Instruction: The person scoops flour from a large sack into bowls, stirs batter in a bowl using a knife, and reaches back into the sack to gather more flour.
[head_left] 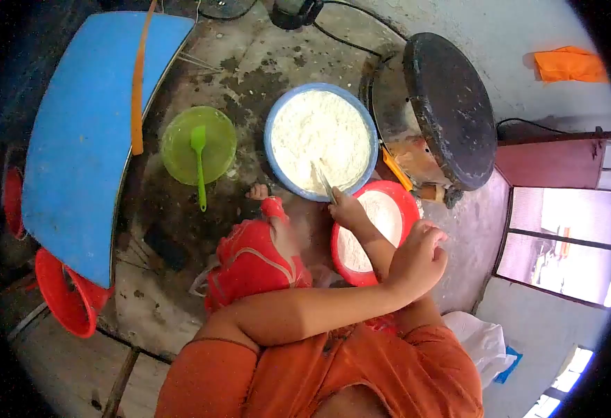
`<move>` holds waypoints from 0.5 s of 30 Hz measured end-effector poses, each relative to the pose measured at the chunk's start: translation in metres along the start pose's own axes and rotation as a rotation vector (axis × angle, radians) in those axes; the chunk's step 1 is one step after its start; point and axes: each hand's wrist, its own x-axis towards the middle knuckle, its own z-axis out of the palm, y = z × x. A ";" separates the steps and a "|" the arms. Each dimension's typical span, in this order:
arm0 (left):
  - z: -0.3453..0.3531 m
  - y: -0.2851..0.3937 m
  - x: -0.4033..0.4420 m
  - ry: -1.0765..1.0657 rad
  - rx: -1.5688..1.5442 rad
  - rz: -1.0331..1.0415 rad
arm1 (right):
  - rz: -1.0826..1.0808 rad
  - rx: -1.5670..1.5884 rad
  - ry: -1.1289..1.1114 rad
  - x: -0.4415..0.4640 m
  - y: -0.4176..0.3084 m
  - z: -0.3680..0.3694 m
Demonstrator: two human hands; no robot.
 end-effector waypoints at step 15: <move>-0.005 0.003 -0.004 -0.096 -0.032 -0.042 | -0.041 -0.121 -0.172 -0.066 -0.022 -0.108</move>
